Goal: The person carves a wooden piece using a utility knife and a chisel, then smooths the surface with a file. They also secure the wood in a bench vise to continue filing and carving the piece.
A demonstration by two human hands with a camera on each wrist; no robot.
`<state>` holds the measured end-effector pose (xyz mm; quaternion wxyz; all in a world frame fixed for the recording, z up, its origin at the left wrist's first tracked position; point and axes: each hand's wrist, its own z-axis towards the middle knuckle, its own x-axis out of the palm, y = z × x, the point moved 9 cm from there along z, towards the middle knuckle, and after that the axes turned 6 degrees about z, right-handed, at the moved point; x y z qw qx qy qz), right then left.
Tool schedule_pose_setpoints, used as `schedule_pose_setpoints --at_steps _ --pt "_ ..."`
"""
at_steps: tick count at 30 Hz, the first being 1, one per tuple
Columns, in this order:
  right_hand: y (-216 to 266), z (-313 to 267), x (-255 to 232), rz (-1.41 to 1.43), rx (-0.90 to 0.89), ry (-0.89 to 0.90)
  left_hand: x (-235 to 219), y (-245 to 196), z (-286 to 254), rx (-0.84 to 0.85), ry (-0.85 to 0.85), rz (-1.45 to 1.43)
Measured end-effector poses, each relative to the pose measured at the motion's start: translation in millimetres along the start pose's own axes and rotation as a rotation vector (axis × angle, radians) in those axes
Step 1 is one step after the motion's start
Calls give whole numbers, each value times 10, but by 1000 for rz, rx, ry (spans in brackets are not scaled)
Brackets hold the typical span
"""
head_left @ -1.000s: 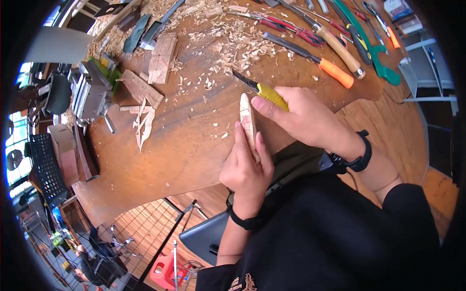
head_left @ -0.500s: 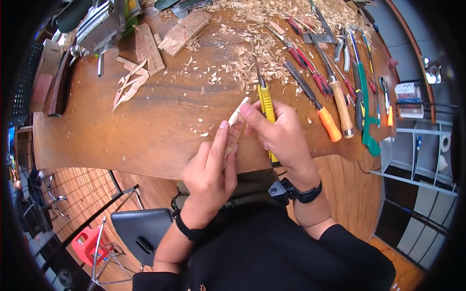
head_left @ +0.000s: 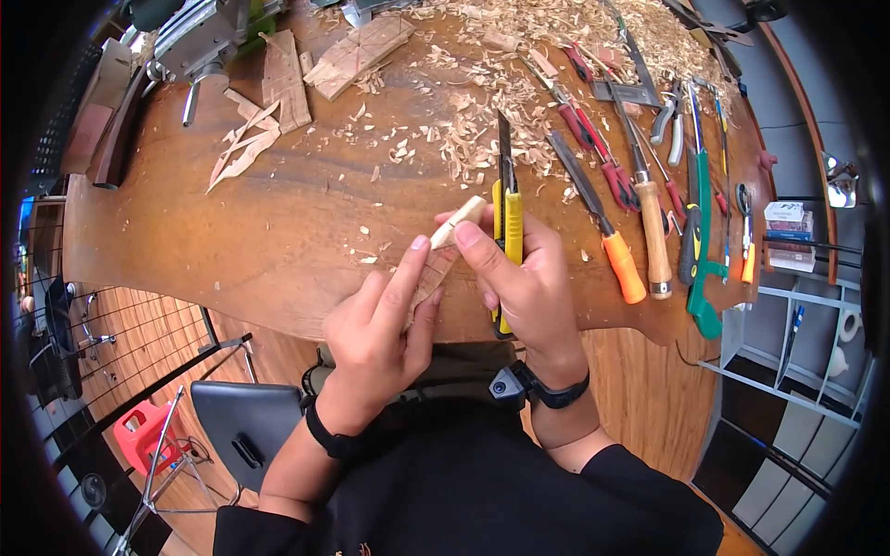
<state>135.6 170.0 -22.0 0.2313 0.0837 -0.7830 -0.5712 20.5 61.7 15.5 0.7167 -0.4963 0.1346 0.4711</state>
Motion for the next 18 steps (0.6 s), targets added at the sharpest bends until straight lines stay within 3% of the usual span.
schedule_pose_setpoints --at_steps 2,18 --pt "-98 -2 -14 -33 95 75 36 -24 2 20 31 31" --pt "-100 -65 -25 27 80 141 77 -9 -7 11 25 74"
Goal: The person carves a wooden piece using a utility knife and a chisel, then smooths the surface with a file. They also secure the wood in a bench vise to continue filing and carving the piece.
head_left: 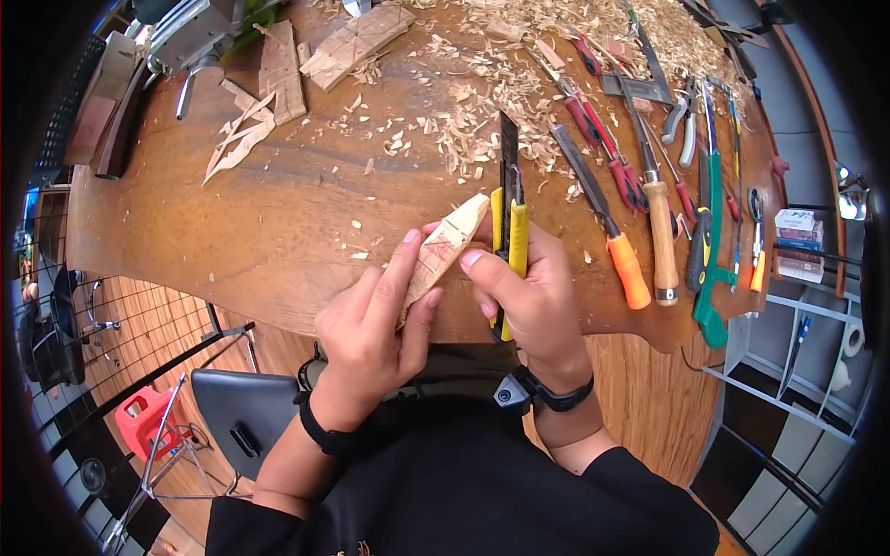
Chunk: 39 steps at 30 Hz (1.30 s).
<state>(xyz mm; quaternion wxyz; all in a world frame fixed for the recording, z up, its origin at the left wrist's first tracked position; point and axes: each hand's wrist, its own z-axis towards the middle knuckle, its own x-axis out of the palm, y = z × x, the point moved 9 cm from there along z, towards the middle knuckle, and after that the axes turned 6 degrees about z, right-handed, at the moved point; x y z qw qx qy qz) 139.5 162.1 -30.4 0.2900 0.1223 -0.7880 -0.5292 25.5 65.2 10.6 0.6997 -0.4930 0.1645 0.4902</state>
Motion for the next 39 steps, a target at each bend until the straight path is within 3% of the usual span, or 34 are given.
schedule_pose_setpoints --at_steps 5,24,26,28,30,35,39 --pt "7 2 31 84 4 59 -2 -13 8 20 -12 -16" --pt "10 -40 24 127 -7 17 -26 -13 -15 6 -34 35" --pt "38 -117 -70 54 -2 -90 -38 16 -16 -16 -54 48" --pt "112 -238 -133 -45 53 -74 -46 27 -16 -15 -76 52" --pt "90 -367 -112 -203 143 41 -55 34 -37 -19 -90 52" --pt "45 -551 -187 -348 275 106 -51 30 -35 -18 -87 47" --pt "33 -564 -144 -402 242 156 -65 35 -27 -11 -86 46"
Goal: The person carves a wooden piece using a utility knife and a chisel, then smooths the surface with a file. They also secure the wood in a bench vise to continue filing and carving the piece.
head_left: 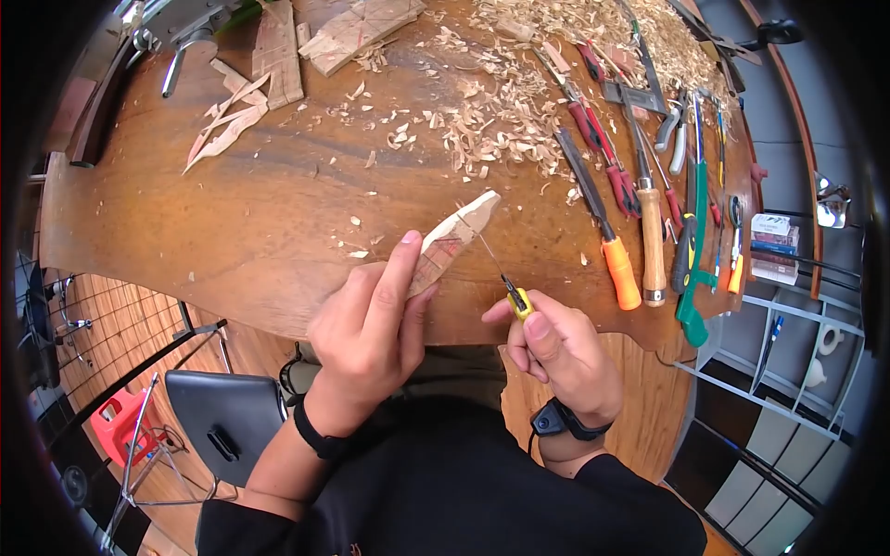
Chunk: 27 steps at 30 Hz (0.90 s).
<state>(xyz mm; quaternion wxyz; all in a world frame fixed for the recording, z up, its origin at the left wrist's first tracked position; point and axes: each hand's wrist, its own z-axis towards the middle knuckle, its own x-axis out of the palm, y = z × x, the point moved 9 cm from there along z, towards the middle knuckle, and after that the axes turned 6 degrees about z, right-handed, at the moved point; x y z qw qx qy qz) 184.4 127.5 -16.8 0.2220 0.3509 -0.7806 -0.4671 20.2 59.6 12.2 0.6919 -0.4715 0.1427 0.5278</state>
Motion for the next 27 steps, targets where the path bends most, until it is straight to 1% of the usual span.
schedule_pose_setpoints --at_steps 9,18,20,27 --pt "-40 -4 14 1 19 -6 -1 5 -10 25 -27 -13" --pt "-21 -19 9 -17 20 -6 -1 -1 -10 40 -24 -11" --pt "-43 -25 -21 -4 52 -27 10 -1 -14 38 -7 -7" --pt "-65 -38 -52 8 59 -32 10 -16 -6 36 4 1"
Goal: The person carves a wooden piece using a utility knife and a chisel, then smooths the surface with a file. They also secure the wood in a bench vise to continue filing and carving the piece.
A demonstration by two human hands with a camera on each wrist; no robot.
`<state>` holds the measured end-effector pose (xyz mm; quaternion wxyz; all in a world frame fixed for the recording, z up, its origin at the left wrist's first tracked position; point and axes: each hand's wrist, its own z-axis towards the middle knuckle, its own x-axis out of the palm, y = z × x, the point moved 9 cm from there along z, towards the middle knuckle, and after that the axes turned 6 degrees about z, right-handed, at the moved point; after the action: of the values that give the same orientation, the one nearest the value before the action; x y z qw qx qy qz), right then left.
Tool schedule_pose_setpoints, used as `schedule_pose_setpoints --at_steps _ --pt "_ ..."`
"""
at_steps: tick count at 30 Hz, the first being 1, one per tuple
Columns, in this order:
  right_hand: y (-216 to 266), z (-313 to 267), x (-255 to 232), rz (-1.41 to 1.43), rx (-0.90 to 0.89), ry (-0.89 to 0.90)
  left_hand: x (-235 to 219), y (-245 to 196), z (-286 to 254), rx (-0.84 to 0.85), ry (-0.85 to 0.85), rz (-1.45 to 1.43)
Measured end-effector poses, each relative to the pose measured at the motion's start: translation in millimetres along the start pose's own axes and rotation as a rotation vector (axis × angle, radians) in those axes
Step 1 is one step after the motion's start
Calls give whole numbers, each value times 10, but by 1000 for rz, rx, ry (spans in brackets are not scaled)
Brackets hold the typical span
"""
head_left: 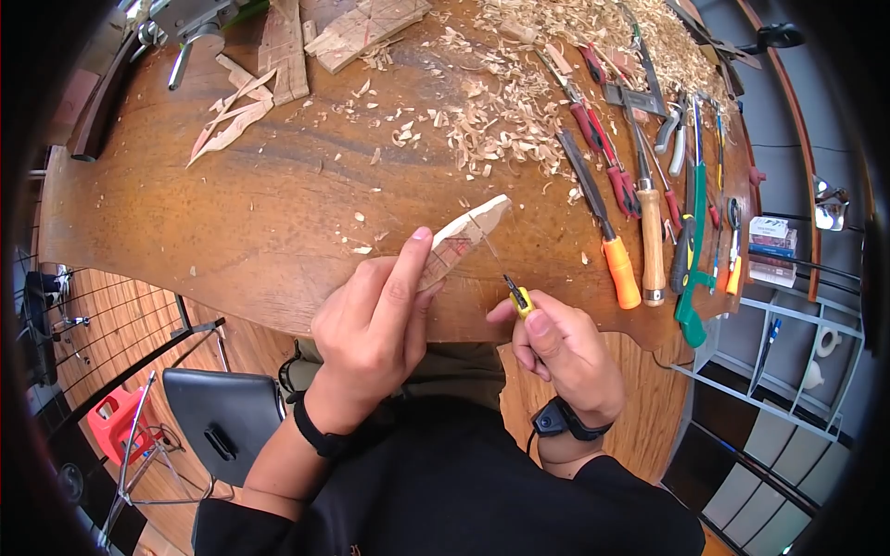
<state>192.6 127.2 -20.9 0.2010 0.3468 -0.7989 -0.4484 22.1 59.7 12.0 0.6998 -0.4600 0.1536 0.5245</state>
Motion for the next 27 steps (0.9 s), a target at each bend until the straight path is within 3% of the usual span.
schedule_pose_setpoints --at_steps 15,17,27 --pt "-19 10 -17 27 20 23 16 -17 41 1 54 -51" --pt "-8 20 9 67 21 43 86 -144 40 139 140 21" --pt "35 7 -2 107 2 1 60 -71 39 18 128 -30"
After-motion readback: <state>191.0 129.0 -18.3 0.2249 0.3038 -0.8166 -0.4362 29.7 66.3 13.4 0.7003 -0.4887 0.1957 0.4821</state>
